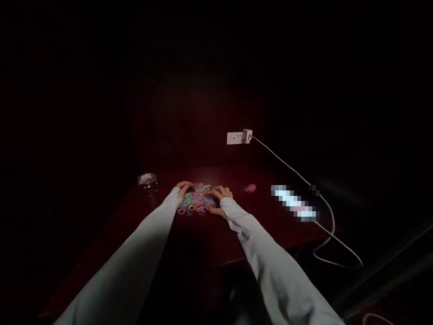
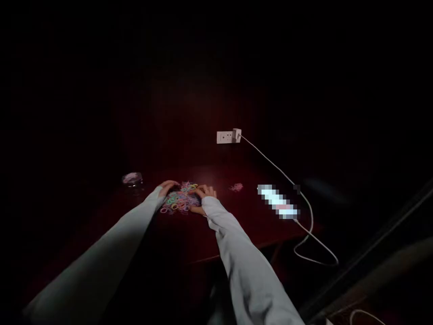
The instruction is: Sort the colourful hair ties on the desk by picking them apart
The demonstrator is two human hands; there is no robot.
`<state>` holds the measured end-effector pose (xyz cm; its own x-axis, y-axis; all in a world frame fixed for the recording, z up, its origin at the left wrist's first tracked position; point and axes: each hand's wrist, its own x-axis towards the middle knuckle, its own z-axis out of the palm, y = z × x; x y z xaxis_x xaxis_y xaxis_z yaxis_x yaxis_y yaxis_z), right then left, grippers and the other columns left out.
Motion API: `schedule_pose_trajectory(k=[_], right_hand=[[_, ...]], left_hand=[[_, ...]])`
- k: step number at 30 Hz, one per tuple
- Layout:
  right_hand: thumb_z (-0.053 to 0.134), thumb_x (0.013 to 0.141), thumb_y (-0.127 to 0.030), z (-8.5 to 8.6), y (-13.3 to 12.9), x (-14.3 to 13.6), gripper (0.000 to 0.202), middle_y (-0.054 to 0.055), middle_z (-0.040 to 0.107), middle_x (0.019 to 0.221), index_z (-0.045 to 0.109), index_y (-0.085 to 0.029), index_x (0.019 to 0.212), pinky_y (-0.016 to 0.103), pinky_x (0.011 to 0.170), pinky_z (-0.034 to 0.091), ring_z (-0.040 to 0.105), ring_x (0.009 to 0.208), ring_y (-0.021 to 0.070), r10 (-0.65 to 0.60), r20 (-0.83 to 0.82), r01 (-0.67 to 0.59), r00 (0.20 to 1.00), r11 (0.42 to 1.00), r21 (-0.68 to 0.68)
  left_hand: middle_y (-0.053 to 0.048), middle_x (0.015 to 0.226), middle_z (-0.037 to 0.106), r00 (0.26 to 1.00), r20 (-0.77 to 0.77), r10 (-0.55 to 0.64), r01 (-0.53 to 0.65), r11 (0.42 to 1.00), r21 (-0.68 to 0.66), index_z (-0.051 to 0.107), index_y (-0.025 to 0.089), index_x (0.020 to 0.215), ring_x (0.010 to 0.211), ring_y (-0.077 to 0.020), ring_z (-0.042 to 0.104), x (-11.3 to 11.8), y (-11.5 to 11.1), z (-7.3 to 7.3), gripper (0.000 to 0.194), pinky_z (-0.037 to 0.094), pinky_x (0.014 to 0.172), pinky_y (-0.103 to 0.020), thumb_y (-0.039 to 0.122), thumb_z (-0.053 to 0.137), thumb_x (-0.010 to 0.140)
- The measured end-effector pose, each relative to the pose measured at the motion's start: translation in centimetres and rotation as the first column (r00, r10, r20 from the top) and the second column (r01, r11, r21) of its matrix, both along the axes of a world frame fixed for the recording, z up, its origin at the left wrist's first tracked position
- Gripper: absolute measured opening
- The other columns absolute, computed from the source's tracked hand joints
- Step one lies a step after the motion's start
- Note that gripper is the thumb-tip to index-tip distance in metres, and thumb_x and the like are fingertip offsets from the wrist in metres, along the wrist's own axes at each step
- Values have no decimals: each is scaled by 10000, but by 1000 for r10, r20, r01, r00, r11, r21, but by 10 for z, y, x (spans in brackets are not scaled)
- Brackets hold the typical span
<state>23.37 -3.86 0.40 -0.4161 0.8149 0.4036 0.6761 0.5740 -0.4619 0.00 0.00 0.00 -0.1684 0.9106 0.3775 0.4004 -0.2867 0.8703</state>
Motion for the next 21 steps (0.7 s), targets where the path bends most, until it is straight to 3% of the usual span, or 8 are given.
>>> schedule_pose_trajectory(k=[4,8,13,18,21], right_hand=[[750,835,-345,-9,5,3,332,67,609,1230,746,-306,1165,409,977,354,469,1118,266,-78,-68,79,995,997,2],[623,907,-268,-12,15,5,202,81,655,1082,760,-235,1052,386,958,398,509,1055,247,-46,-175,60,984,995,77],[451,923,-140,-9,29,5,287,93,663,1042,702,-184,1056,355,963,443,582,1009,221,-91,-258,130,962,982,138],[487,954,-209,-2,25,-13,258,129,665,1089,699,-159,1091,348,928,444,584,1019,249,-237,-30,239,971,957,168],[540,974,-309,5,17,-22,259,111,674,1133,704,-189,1135,356,926,433,566,1038,249,-153,86,128,984,962,243]], left_hand=[[-61,948,764,997,39,63,-65,996,60,711,213,748,1063,-258,677,-9,0,5,221,475,1075,-371,306,527,828],[-54,945,763,997,15,75,-75,996,37,721,215,742,1070,-256,674,-11,-1,5,196,468,1072,-362,282,552,815],[-21,1006,756,987,-64,149,-151,988,-29,737,245,773,1116,-263,645,-7,-5,-1,98,442,1075,-392,274,643,785],[-28,989,742,992,-64,110,-116,988,-98,727,231,760,1005,-251,682,-1,-5,-6,75,479,1008,-375,264,660,753],[-34,878,740,997,-53,55,-61,991,-123,711,214,766,856,-228,696,5,-3,-8,80,532,876,-344,276,678,727]])
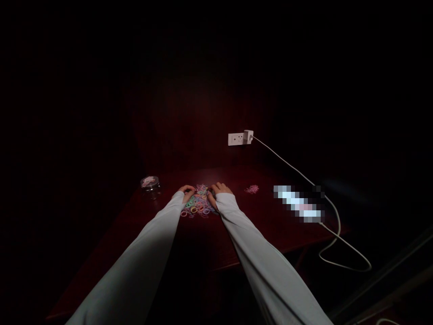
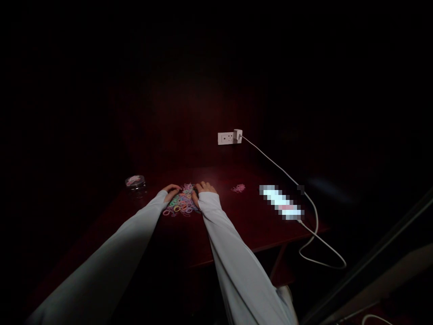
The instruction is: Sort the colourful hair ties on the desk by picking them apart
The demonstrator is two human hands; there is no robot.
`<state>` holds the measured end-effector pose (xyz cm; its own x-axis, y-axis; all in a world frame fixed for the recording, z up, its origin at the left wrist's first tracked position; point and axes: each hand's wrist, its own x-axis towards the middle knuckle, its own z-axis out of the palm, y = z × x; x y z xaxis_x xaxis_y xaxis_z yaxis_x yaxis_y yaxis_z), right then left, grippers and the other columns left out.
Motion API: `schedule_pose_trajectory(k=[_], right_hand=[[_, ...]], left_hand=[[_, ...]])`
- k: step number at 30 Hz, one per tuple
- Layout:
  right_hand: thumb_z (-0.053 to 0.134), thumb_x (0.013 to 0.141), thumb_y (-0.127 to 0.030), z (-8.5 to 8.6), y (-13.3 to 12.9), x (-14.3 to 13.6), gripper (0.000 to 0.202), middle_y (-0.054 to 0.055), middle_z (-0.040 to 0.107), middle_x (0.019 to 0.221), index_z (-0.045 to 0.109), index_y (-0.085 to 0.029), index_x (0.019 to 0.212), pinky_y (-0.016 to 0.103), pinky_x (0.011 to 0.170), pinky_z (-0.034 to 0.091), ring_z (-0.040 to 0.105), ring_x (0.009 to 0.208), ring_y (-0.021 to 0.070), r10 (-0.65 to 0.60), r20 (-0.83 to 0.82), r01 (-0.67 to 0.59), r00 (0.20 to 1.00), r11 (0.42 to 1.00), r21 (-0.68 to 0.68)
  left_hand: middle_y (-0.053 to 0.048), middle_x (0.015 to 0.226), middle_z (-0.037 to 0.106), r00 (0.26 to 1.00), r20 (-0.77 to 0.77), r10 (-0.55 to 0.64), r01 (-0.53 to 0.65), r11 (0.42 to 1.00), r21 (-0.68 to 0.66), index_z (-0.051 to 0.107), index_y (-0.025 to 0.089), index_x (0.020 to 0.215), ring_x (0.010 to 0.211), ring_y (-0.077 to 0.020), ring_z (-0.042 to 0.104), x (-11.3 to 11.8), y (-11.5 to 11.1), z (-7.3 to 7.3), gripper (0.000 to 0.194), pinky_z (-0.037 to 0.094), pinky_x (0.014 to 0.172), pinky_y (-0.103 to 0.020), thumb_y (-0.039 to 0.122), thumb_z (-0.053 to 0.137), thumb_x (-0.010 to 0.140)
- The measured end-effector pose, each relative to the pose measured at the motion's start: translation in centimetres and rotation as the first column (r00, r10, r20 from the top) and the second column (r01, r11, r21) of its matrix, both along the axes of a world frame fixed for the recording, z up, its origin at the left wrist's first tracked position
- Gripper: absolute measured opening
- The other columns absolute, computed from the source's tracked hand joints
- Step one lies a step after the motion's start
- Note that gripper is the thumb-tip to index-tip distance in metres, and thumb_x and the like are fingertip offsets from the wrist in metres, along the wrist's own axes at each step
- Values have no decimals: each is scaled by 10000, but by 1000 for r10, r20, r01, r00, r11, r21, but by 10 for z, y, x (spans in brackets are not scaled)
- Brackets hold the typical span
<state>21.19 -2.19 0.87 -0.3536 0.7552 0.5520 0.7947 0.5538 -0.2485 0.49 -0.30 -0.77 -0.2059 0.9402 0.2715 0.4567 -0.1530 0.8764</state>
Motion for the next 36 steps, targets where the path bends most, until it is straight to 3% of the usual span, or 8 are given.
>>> schedule_pose_trajectory(k=[4,7,9,14,18,22,28,36], right_hand=[[693,899,-453,0,0,1,387,66,664,1237,699,-259,1234,361,956,439,544,1092,243,224,43,-222,974,974,-52],[758,846,-437,-9,9,4,380,63,677,1198,736,-259,1181,353,957,457,557,1074,233,230,-38,-232,973,967,-106],[759,847,-386,-16,17,6,281,66,688,1125,766,-242,1088,332,937,473,586,1034,217,209,-133,-226,969,965,-131],[737,832,-342,-23,30,11,160,58,708,949,777,-213,917,293,843,498,640,882,191,176,-343,-237,923,961,-146],[708,817,-430,-24,32,13,238,45,707,825,753,-199,846,271,754,493,629,773,173,95,-516,-210,851,963,-167],[691,768,-528,-27,34,10,341,28,691,746,719,-194,825,248,655,483,592,672,146,52,-666,-266,744,938,-224],[725,705,-549,-28,33,5,355,14,680,701,691,-204,784,246,590,468,580,623,137,12,-792,-340,611,907,-249],[734,779,-535,-27,27,6,386,49,773,832,734,-192,956,302,688,550,690,721,187,29,-854,-482,519,835,-264]], left_hand=[[-56,874,766,987,14,-161,161,987,-7,719,196,822,798,-221,693,-2,-1,2,237,543,747,-308,325,777,632],[-71,950,787,945,-47,-322,323,946,11,762,192,897,880,-238,701,-10,-3,3,325,538,803,-317,341,800,611],[-73,941,789,936,-85,-341,345,938,30,778,191,887,891,-246,706,-15,-2,1,303,535,826,-321,329,793,617],[-82,898,785,951,-88,-295,302,950,80,784,175,840,877,-249,712,-20,7,-10,254,528,821,-321,326,750,640],[-79,845,778,969,-15,-245,245,967,72,769,164,827,717,-203,676,-19,13,-16,263,506,679,-286,351,692,659],[-71,800,759,970,88,-227,224,974,40,746,157,821,607,-163,636,-18,11,-10,296,487,596,-261,361,693,614],[-58,760,763,966,155,-208,202,978,57,714,176,810,641,-191,694,-18,6,-1,292,540,618,-276,363,752,589],[-116,834,795,978,132,-162,141,978,152,708,167,856,757,-245,752,-13,11,-11,343,577,711,-322,447,729,658]])
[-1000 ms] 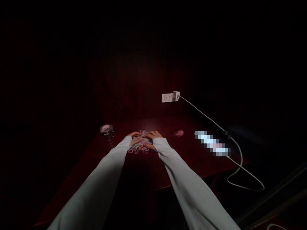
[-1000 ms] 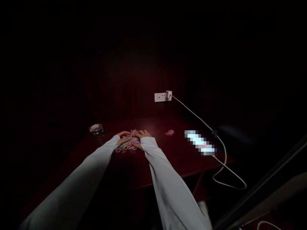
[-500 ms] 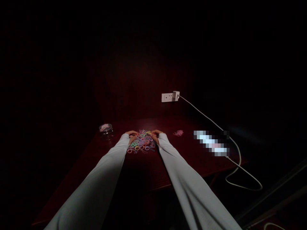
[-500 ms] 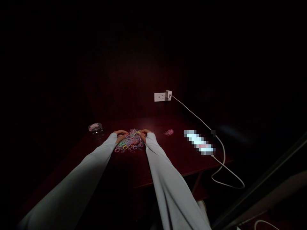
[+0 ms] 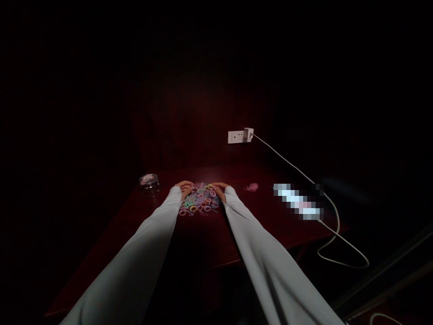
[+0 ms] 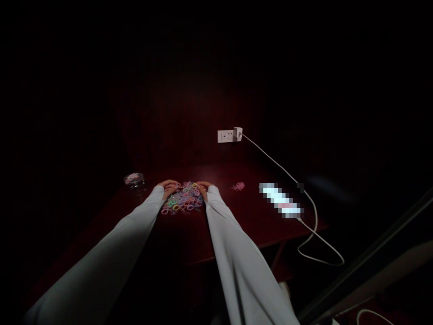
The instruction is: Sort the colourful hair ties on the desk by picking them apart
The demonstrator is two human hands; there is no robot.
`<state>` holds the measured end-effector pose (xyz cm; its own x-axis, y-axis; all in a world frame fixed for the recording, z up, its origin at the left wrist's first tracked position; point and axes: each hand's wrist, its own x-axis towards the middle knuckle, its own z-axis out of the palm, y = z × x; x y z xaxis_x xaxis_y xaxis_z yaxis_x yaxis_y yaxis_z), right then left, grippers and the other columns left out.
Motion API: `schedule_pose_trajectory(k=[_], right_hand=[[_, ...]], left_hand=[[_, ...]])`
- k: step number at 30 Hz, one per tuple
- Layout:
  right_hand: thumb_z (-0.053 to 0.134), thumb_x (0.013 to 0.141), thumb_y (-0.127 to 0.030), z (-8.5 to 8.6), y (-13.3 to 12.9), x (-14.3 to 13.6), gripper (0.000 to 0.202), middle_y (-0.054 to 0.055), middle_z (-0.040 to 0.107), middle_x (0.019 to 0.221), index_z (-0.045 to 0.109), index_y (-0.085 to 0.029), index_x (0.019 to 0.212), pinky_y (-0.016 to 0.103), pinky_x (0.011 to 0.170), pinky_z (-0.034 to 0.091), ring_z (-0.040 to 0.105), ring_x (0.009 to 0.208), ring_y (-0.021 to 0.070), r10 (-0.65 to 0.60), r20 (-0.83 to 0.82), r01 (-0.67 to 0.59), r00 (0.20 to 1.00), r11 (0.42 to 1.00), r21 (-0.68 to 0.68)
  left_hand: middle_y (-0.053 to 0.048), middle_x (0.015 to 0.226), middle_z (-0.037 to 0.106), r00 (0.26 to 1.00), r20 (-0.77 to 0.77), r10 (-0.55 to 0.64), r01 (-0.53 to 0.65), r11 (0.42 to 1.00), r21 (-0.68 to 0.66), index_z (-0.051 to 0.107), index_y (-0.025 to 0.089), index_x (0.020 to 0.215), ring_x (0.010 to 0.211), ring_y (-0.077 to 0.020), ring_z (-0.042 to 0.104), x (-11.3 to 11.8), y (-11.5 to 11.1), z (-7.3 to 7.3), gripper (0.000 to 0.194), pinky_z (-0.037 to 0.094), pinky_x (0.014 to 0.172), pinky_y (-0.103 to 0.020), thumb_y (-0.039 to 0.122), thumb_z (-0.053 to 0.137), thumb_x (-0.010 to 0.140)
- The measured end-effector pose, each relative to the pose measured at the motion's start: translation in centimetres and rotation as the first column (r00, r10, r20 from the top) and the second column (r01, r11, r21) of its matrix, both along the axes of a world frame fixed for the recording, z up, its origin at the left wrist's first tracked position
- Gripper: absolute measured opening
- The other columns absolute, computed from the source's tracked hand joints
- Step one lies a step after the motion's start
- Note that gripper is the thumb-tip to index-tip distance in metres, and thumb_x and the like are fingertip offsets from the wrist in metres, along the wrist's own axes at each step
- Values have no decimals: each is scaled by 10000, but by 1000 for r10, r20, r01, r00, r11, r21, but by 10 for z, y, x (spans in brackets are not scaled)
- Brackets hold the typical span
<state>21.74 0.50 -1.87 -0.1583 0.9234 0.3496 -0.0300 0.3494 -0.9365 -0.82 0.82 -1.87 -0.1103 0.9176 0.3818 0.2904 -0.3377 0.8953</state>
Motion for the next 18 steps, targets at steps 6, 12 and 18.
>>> schedule_pose_trajectory(k=[6,12,18], right_hand=[[737,764,-531,0,4,-2,369,67,783,904,717,-204,932,334,780,569,724,813,217,-9,-69,8,998,1000,-24],[697,806,-501,0,-1,-2,336,59,780,904,710,-200,956,309,752,553,713,795,200,-15,-61,14,998,1000,-9],[673,814,-453,-3,4,1,291,54,776,921,706,-212,973,306,741,541,700,800,199,-24,-42,24,999,1000,9]], left_hand=[[-107,789,781,999,0,44,-44,999,18,682,185,798,741,-250,736,3,11,-4,349,568,712,-344,480,730,619],[-109,831,796,999,24,27,-28,999,34,719,165,858,784,-244,751,-3,6,-1,379,581,737,-334,481,755,651],[-112,750,787,987,147,58,-50,997,-56,673,162,777,743,-274,772,-1,5,7,477,612,758,-376,531,872,550]])
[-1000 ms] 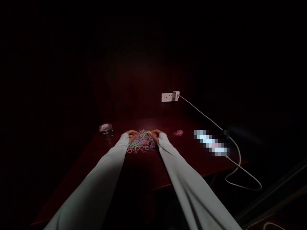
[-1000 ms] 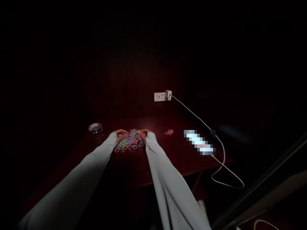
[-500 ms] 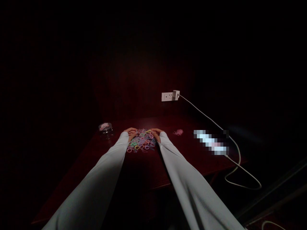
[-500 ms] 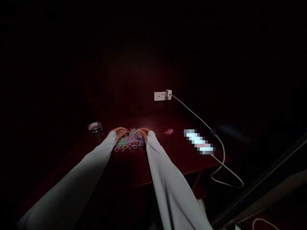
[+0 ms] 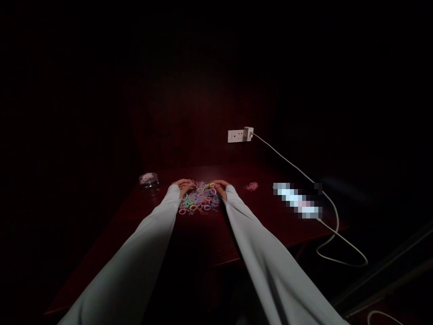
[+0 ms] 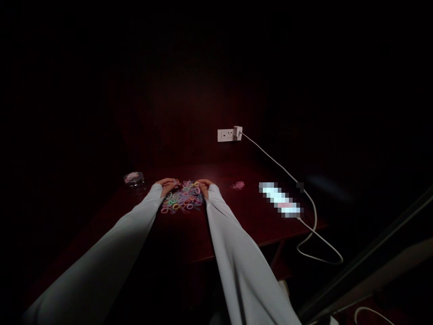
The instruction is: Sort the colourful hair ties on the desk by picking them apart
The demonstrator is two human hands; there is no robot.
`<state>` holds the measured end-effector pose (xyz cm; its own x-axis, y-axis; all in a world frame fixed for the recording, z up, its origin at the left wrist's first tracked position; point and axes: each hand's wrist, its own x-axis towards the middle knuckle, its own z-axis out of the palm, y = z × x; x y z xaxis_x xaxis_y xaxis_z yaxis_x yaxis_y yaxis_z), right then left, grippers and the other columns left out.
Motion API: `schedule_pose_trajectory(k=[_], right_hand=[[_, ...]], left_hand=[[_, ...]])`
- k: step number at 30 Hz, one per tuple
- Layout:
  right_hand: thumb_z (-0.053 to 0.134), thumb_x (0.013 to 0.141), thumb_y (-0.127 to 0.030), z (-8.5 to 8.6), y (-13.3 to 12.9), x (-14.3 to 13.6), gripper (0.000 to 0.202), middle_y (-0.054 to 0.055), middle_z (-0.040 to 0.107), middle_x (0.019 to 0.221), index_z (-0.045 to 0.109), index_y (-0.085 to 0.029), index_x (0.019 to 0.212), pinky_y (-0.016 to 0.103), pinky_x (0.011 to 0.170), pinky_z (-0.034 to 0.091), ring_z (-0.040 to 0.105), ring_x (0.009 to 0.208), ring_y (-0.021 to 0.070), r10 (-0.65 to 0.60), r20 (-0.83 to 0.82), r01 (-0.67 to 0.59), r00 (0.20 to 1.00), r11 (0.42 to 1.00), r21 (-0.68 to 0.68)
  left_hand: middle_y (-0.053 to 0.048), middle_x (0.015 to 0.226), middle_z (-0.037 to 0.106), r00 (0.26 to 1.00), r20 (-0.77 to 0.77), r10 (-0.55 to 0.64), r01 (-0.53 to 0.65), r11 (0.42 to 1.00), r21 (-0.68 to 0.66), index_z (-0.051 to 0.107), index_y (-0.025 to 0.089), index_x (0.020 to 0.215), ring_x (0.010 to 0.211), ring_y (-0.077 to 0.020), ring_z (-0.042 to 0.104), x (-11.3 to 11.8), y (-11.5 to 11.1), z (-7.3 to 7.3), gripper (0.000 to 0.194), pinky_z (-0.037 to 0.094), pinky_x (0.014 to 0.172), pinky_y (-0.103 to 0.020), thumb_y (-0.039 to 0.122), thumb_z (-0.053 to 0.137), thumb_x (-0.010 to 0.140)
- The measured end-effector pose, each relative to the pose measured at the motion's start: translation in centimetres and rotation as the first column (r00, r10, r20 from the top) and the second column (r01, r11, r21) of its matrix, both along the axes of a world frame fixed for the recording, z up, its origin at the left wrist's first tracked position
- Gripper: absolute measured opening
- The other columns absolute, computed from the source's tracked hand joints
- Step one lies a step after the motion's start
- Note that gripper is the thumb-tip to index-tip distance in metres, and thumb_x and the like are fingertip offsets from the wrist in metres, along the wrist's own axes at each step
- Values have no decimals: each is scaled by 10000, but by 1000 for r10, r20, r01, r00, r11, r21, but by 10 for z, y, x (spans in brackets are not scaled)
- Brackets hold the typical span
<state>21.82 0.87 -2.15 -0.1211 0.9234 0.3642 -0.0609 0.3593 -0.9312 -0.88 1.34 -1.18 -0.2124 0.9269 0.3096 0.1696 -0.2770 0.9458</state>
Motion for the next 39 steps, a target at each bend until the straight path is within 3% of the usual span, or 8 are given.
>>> schedule_pose_trajectory(k=[8,14,19,23,27,32,39], right_hand=[[670,768,-429,-7,12,-1,307,50,782,934,713,-209,977,314,774,546,706,831,204,50,-8,-50,999,999,-13],[668,767,-435,-4,7,2,313,65,786,970,723,-206,974,325,807,555,717,877,216,62,37,-63,997,998,10],[689,765,-446,-2,5,1,297,57,791,959,722,-209,941,332,815,570,726,867,214,45,1,-45,999,999,-2],[716,736,-451,-4,8,0,309,64,790,939,720,-209,928,338,799,578,735,848,221,64,-12,-65,998,998,-25],[702,761,-459,-8,11,0,318,71,787,959,714,-207,956,345,842,579,744,879,219,80,-54,-81,995,996,-21],[739,705,-470,-9,16,3,372,77,791,986,721,-199,959,357,849,577,739,896,234,130,-18,-131,991,991,-15],[728,726,-456,-4,11,3,369,82,788,1011,721,-197,988,353,849,574,738,911,237,186,-38,-186,982,983,-5]], left_hand=[[-132,802,803,998,-4,-56,55,998,-28,727,151,756,758,-279,767,4,-4,8,518,600,732,-369,567,892,495],[-69,717,775,984,-174,-25,23,1000,-17,781,159,831,676,-225,702,10,-5,3,332,546,673,-323,429,799,638],[-43,760,762,964,-263,-36,54,997,64,801,174,947,629,-176,605,8,-15,5,350,490,620,-276,417,711,711],[-33,779,730,939,-338,-68,109,989,102,800,173,1007,670,-175,594,6,-24,11,342,493,677,-278,404,665,793],[-64,982,742,896,-440,-61,148,975,165,796,180,1031,746,-187,614,10,-30,16,304,513,794,-319,361,652,834],[-52,1212,736,786,-614,-78,185,976,113,778,256,1095,1110,-268,631,20,-42,22,268,410,1052,-413,308,652,864],[-49,1277,716,738,-668,-92,183,981,67,748,273,1165,1195,-293,587,25,-52,29,297,353,1075,-447,307,613,903]])
